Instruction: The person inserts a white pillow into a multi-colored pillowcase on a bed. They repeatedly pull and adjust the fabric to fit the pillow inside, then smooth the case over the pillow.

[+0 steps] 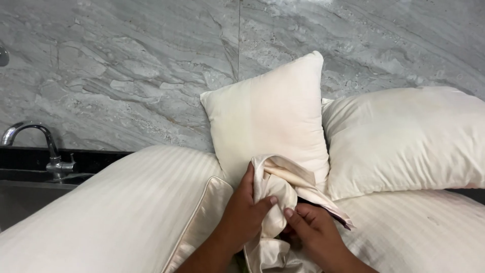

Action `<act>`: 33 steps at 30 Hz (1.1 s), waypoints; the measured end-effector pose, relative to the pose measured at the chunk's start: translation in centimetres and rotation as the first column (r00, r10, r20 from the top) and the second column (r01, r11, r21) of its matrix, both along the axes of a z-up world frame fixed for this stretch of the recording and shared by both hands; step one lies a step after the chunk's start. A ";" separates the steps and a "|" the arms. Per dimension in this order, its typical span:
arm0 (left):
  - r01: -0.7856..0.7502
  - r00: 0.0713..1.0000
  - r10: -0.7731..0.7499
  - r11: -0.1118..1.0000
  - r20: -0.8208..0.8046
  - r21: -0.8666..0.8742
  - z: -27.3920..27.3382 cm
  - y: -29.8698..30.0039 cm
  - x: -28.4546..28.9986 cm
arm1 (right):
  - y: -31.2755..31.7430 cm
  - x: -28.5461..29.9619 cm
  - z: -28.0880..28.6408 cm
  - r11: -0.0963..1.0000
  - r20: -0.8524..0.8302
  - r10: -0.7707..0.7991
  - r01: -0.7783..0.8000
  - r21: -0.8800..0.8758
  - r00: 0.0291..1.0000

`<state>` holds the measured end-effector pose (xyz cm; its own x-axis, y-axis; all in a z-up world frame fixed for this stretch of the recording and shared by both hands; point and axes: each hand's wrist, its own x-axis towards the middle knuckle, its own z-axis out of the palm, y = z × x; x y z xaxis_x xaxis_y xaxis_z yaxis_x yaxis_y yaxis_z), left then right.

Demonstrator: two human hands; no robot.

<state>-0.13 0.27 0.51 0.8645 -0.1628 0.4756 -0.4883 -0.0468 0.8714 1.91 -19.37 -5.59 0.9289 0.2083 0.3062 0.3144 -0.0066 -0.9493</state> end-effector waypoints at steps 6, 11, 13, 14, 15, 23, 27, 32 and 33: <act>0.130 0.991 -0.133 0.968 -0.001 0.213 0.7 1.2 -0.3 | -0.5 0.3 0.4 0.976 -0.053 -0.082 0.091 0.196 0.995; -0.063 0.998 0.045 0.858 0.047 0.509 0.2 1.7 0.5 | 0.4 -2.0 3.7 0.880 -0.220 -0.117 0.203 0.429 0.969; -0.238 0.968 0.244 0.812 0.061 0.532 -0.4 2.0 1.1 | 0.1 -1.6 3.5 0.829 -0.165 -0.033 0.119 0.547 0.986; -0.240 0.967 0.246 0.812 0.061 0.532 -0.6 2.2 1.3 | 0.1 -1.5 3.3 0.829 -0.164 -0.031 0.117 0.546 0.986; -0.322 0.938 0.341 0.776 0.068 0.542 -0.8 2.3 1.5 | -0.1 -1.4 3.1 0.811 -0.115 -0.007 0.073 0.580 0.993; -0.297 0.940 0.341 0.791 0.018 0.535 0.5 1.1 -1.2 | 0.0 -2.0 3.7 0.790 -0.014 0.038 -0.022 0.613 0.999; -0.187 0.979 0.198 0.771 0.050 0.608 0.2 0.9 -1.6 | 0.3 -2.7 4.3 0.773 0.072 0.050 -0.084 0.629 0.996; -0.426 0.897 0.430 0.778 0.103 0.462 1.5 1.8 -1.4 | -0.7 -3.3 5.3 0.808 0.110 -0.059 -0.017 0.589 0.992; -0.413 0.910 0.390 0.819 0.142 0.399 1.3 1.9 -1.2 | -0.6 -3.3 5.4 0.810 0.069 -0.095 0.036 0.585 0.993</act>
<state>-1.30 2.21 1.78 0.8725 0.0034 0.4886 -0.3905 -0.5960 0.7016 -1.36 -19.95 -0.23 0.8959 -0.0963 0.4337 0.4179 0.5138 -0.7493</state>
